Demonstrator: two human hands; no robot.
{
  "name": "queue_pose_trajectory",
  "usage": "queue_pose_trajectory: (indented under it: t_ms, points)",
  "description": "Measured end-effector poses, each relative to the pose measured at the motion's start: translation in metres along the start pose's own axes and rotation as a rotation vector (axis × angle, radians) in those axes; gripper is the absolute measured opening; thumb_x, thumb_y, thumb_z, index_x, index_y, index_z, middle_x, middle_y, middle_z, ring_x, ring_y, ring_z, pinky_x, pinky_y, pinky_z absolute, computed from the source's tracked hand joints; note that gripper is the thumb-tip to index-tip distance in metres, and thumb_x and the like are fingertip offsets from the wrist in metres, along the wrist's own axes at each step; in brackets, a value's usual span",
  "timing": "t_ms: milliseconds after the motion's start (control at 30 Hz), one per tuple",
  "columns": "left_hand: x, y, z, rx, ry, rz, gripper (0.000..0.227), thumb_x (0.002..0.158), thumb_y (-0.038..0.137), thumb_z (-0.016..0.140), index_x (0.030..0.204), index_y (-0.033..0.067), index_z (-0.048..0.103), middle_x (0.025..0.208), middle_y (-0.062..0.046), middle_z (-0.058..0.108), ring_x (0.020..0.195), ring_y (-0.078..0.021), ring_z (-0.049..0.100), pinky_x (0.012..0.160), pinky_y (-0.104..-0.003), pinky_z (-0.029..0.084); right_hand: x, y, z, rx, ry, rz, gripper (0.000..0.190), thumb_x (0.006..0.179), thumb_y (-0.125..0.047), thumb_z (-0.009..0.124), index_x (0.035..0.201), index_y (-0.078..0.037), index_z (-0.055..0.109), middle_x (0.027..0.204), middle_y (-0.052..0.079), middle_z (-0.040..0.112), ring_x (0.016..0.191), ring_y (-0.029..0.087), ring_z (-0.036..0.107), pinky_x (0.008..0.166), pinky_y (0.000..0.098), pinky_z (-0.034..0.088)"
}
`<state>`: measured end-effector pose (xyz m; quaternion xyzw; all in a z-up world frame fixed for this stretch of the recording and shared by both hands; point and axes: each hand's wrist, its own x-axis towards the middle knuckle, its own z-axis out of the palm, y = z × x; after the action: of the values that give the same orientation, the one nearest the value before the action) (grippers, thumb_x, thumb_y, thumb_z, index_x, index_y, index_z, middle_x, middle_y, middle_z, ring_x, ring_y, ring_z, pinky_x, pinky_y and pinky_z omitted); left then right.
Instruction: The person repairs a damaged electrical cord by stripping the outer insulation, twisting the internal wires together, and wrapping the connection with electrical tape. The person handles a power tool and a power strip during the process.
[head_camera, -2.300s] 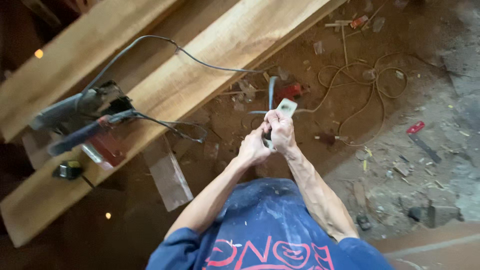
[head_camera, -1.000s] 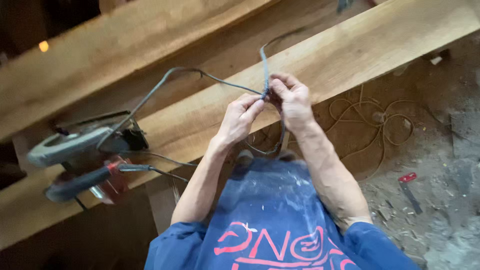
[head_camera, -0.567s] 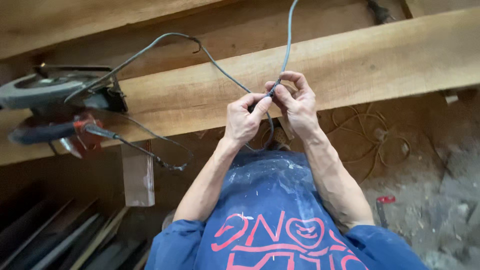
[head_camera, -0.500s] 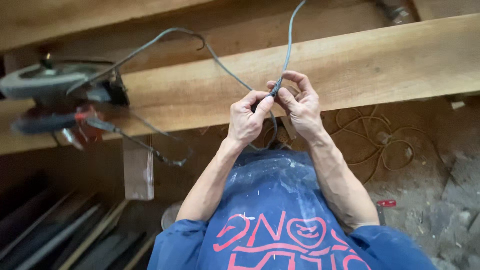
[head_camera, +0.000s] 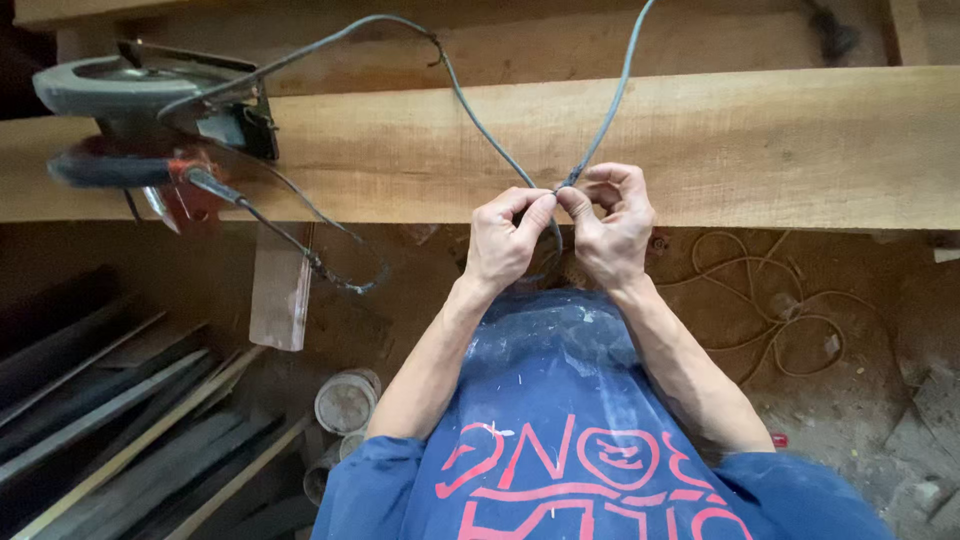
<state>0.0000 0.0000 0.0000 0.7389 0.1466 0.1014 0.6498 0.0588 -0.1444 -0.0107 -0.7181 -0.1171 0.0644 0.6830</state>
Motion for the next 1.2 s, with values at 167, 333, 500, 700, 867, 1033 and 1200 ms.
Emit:
queue_pose_trajectory:
  t_ms: [167, 333, 500, 700, 867, 1033, 1200]
  points:
    - [0.004, 0.015, -0.007, 0.202, 0.069, 0.268, 0.011, 0.097, 0.012, 0.073, 0.106, 0.0055, 0.076, 0.087, -0.007, 0.071, 0.073, -0.0146, 0.068, 0.065, -0.028, 0.053, 0.008, -0.013, -0.009, -0.103, 0.004, -0.068, 0.026, 0.098, 0.000, 0.075, 0.113, 0.000, 0.054, 0.092, 0.006, 0.070, 0.086, 0.012, 0.068, 0.077, 0.0247, 0.057]
    - [0.009, 0.024, -0.007, 0.251, 0.061, 0.334, 0.014, 0.093, 0.010, 0.075, 0.106, 0.0061, 0.076, 0.085, -0.007, 0.069, 0.070, -0.0162, 0.066, 0.062, -0.030, 0.053, 0.017, -0.011, -0.011, 0.146, -0.156, 0.285, 0.013, 0.101, -0.011, 0.070, 0.108, 0.001, 0.068, 0.093, 0.005, 0.073, 0.084, 0.010, 0.069, 0.078, 0.0261, 0.061]
    - [0.009, 0.021, -0.004, 0.106, -0.003, 0.170, 0.016, 0.091, 0.011, 0.079, 0.106, 0.0046, 0.078, 0.090, -0.006, 0.075, 0.072, -0.0110, 0.068, 0.065, -0.026, 0.055, 0.014, 0.004, -0.011, 0.464, -0.127, 0.356, 0.011, 0.100, -0.007, 0.072, 0.107, 0.001, 0.073, 0.099, 0.009, 0.074, 0.089, 0.015, 0.069, 0.084, 0.0294, 0.059]
    - [0.014, 0.010, -0.017, -0.352, -0.188, -0.108, 0.024, 0.095, 0.010, 0.076, 0.114, -0.0035, 0.073, 0.103, -0.007, 0.077, 0.093, -0.0087, 0.070, 0.085, -0.024, 0.058, 0.025, 0.017, -0.021, 1.064, -0.255, 0.420, 0.017, 0.101, -0.010, 0.072, 0.114, 0.000, 0.071, 0.106, 0.014, 0.074, 0.092, 0.021, 0.069, 0.087, 0.0343, 0.058]
    - [0.013, 0.002, -0.011, -0.432, -0.151, -0.108, 0.022, 0.096, 0.011, 0.074, 0.113, -0.0042, 0.073, 0.103, -0.005, 0.078, 0.093, -0.0073, 0.070, 0.085, -0.023, 0.059, 0.028, 0.020, -0.019, 1.122, -0.250, 0.423, 0.018, 0.104, -0.008, 0.069, 0.119, 0.000, 0.069, 0.108, 0.013, 0.072, 0.094, 0.020, 0.069, 0.091, 0.0374, 0.059]
    - [0.011, -0.001, -0.012, -0.305, -0.120, -0.136, 0.023, 0.098, 0.010, 0.075, 0.115, -0.0049, 0.076, 0.096, -0.004, 0.077, 0.079, -0.0055, 0.061, 0.071, -0.021, 0.051, 0.023, 0.018, -0.016, 0.994, -0.196, 0.403, 0.017, 0.101, -0.003, 0.066, 0.117, 0.001, 0.068, 0.105, 0.013, 0.072, 0.090, 0.021, 0.070, 0.088, 0.0370, 0.059]
    - [0.010, -0.001, -0.006, -0.412, -0.185, -0.128, 0.025, 0.098, 0.007, 0.069, 0.121, -0.0019, 0.071, 0.103, -0.002, 0.078, 0.083, -0.0023, 0.064, 0.075, -0.019, 0.054, 0.030, 0.015, -0.014, 0.865, -0.093, 0.355, 0.008, 0.104, -0.005, 0.066, 0.108, 0.002, 0.067, 0.095, 0.013, 0.071, 0.081, 0.023, 0.069, 0.077, 0.0371, 0.058]
